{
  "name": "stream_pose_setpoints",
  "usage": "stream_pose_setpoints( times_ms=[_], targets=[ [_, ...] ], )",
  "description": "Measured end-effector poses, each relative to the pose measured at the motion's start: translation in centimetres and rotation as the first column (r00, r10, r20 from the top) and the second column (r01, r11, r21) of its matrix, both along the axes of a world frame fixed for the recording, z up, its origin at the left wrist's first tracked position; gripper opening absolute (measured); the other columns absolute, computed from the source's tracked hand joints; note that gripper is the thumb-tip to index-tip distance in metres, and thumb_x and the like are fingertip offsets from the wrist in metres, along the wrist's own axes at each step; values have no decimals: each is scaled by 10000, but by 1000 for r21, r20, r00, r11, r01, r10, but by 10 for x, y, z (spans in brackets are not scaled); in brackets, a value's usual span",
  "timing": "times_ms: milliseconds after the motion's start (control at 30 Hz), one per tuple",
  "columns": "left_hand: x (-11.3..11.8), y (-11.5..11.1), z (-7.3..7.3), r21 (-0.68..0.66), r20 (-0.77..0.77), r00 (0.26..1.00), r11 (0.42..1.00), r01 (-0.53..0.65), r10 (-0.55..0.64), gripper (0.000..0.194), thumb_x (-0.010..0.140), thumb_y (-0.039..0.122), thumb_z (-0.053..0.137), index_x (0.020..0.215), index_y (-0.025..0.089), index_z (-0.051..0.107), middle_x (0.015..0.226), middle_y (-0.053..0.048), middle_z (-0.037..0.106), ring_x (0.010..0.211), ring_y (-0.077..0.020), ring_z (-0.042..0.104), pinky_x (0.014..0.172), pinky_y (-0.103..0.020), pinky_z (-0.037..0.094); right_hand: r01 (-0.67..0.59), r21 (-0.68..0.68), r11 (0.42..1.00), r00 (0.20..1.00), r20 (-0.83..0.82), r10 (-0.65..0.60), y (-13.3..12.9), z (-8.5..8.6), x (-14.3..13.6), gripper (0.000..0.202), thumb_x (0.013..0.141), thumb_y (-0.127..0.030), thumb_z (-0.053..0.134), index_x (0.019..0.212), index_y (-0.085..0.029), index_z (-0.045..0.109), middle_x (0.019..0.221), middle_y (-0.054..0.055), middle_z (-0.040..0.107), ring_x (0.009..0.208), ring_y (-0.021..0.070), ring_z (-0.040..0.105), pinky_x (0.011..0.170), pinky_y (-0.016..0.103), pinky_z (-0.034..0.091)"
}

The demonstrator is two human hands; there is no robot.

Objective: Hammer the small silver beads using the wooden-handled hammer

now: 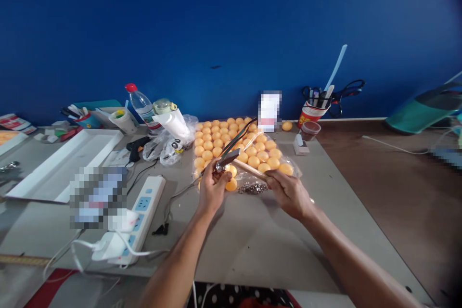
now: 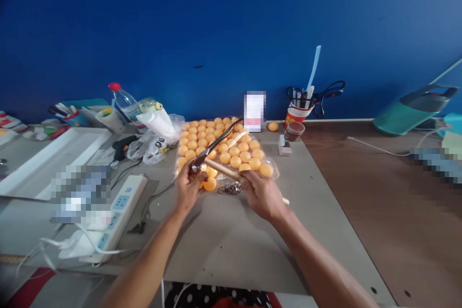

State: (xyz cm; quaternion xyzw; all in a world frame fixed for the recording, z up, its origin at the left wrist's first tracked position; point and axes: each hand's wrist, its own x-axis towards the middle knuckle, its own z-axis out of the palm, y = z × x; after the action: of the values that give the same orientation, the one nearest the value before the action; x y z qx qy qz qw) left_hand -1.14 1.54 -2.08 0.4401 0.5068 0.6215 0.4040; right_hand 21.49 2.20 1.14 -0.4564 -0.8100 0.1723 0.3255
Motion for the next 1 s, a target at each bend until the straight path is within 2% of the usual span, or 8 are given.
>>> stream_pose_setpoints(
  times_ms=[100,233,400,533,700,800,900,1000],
  targets=[
    [0,0,3,2,12,999,1000,-31,31,527,725,405,768,1177,211,577,910,-15,651,706,-130,609,673,-242,500,-28,18,999,999,-23,29,0,0,0,283,973,-323,368,976,-175,609,685,36,660,592,166,605,556,252,419],
    [1,1,7,27,34,999,999,-44,43,477,710,395,777,1107,208,588,870,0,643,668,-119,597,679,-247,503,-13,0,1000,999,42,12,0,2,-1,260,957,-313,401,960,-177,622,680,35,664,550,162,586,517,250,392],
    [0,1,7,34,31,997,997,-67,66,483,724,386,772,1126,203,576,898,-17,654,696,-125,617,701,-254,515,-19,31,999,999,-39,20,1,-1,1,279,967,-318,381,996,-177,619,700,38,668,626,177,620,586,262,432],
    [-1,4,4,49,5,993,992,-119,118,443,712,354,782,1069,198,571,872,-4,635,657,-120,607,686,-265,524,13,-44,999,999,48,-11,2,-3,1,277,957,-336,394,987,-177,619,697,32,665,585,174,600,548,261,408],
    [2,3,6,82,31,992,988,-128,126,415,733,349,758,1065,201,558,953,-23,637,722,-132,628,708,-272,536,37,-93,995,994,-95,-46,3,3,-1,294,964,-342,373,810,-190,572,644,13,603,579,149,561,555,244,406],
    [3,1,11,53,59,992,992,-112,109,388,728,344,756,1039,200,574,956,-23,643,749,-130,620,693,-251,528,36,-117,992,990,-133,-52,3,4,-2,315,964,-346,374,722,-203,515,606,-3,551,544,133,515,538,238,390],
    [3,-2,15,7,125,990,998,-60,58,441,754,342,733,1143,220,566,968,-16,645,702,-110,607,656,-234,515,29,-138,990,989,-142,-48,3,3,-5,322,964,-344,374,698,-209,494,599,-9,538,537,129,499,540,240,390],
    [3,-4,15,-19,186,982,1000,20,-16,536,810,360,671,1304,265,486,911,0,644,658,-109,611,661,-255,517,24,-144,989,986,-159,-47,3,2,-7,324,971,-342,369,703,-209,495,617,-5,554,545,127,501,546,240,398]
  ],
)
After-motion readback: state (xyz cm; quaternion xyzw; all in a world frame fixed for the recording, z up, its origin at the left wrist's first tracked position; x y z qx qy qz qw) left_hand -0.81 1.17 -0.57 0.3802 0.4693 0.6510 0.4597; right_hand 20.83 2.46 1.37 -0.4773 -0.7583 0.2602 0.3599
